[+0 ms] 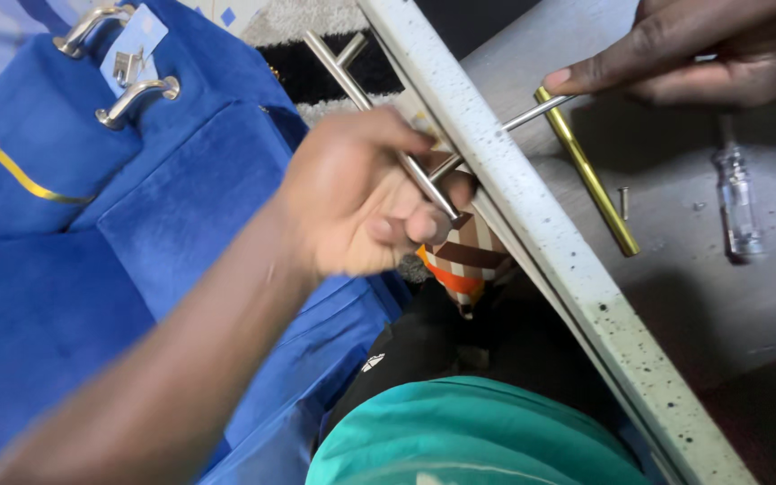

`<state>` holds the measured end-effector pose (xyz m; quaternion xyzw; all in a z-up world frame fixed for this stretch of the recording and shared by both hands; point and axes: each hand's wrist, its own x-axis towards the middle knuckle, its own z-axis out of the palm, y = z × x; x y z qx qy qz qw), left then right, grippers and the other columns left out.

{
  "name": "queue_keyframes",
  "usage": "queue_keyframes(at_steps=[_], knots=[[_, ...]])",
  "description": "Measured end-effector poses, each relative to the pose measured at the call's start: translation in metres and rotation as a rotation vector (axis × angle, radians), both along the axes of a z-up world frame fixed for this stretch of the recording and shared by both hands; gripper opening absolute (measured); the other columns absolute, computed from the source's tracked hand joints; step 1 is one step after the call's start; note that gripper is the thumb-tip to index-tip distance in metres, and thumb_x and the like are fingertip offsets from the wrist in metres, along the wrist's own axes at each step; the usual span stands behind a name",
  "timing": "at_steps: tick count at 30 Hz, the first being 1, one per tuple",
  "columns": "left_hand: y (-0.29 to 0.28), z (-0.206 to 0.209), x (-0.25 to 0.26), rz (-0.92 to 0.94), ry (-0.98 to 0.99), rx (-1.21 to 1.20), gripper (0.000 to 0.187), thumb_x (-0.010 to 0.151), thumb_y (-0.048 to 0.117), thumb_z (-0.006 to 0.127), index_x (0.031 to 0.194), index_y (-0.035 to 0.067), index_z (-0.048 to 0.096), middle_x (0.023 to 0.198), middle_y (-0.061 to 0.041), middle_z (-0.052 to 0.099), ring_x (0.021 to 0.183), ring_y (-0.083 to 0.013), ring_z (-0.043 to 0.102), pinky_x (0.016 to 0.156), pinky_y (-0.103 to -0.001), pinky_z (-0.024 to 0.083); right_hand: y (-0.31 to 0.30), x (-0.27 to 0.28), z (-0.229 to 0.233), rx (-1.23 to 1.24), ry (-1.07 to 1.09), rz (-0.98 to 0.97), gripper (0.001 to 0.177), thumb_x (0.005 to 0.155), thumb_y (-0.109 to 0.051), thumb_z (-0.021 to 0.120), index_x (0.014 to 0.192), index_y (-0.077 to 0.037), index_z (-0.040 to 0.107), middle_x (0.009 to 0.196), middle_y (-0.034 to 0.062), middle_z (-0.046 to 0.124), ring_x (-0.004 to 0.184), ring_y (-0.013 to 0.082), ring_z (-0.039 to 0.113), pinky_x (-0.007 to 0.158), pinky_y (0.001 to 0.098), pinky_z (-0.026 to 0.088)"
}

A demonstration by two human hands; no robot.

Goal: The person installs metal handles on two drawers using a screwdriver. They align the handles, insert screws, and tighten them on both a white drawer and a yellow drawer.

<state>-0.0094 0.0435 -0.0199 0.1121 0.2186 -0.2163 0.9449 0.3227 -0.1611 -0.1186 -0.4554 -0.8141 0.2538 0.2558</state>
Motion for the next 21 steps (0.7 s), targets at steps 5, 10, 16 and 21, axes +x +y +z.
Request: queue_keyframes(at_steps=[5,10,16,21], knots=[[-0.053,0.018,-0.046,0.356,0.039,1.375,0.076,0.082,-0.001,0.070,0.148,-0.001,0.031,0.129,-0.024,0.046,0.106,-0.0349,0.070,0.091,-0.038,0.064,0.011,-0.016,0.012,0.043,0.048,0.040,0.038,0.095,-0.016,0.065,0.131,-0.006,0.067,0.059,-0.0046,0.068,0.050,0.0010,0.059,0.041,0.0214,0.043],[-0.055,0.011,-0.058,0.144,-0.395,2.459,0.081,0.084,0.010,0.079,0.153,0.003,0.037,0.144,-0.031,0.040,0.129,-0.0440,0.055,0.106,-0.045,0.054,0.022,-0.021,0.022,0.024,0.102,0.091,0.036,0.098,-0.016,0.060,0.132,-0.007,0.065,0.065,-0.0036,0.068,0.054,-0.0014,0.063,0.049,0.0200,0.047],[-0.039,-0.014,-0.046,-0.129,-0.487,2.155,0.017,0.106,0.017,0.055,0.115,0.006,0.063,0.104,-0.019,0.073,0.094,-0.0311,0.075,0.085,-0.041,0.061,0.015,-0.025,0.023,-0.113,0.048,-0.020,0.033,0.097,-0.016,0.062,0.129,-0.011,0.068,0.063,-0.0042,0.071,0.050,-0.0013,0.060,0.048,0.0200,0.043],[-0.044,-0.024,-0.042,0.056,-0.504,1.607,0.065,0.111,0.054,0.038,0.107,-0.003,0.070,0.089,-0.017,0.078,0.073,-0.0211,0.074,0.065,-0.028,0.061,0.014,-0.029,0.028,0.045,0.070,0.045,0.036,0.096,-0.015,0.060,0.130,-0.005,0.066,0.076,0.0047,0.076,0.051,-0.0002,0.059,0.046,0.0187,0.043]])
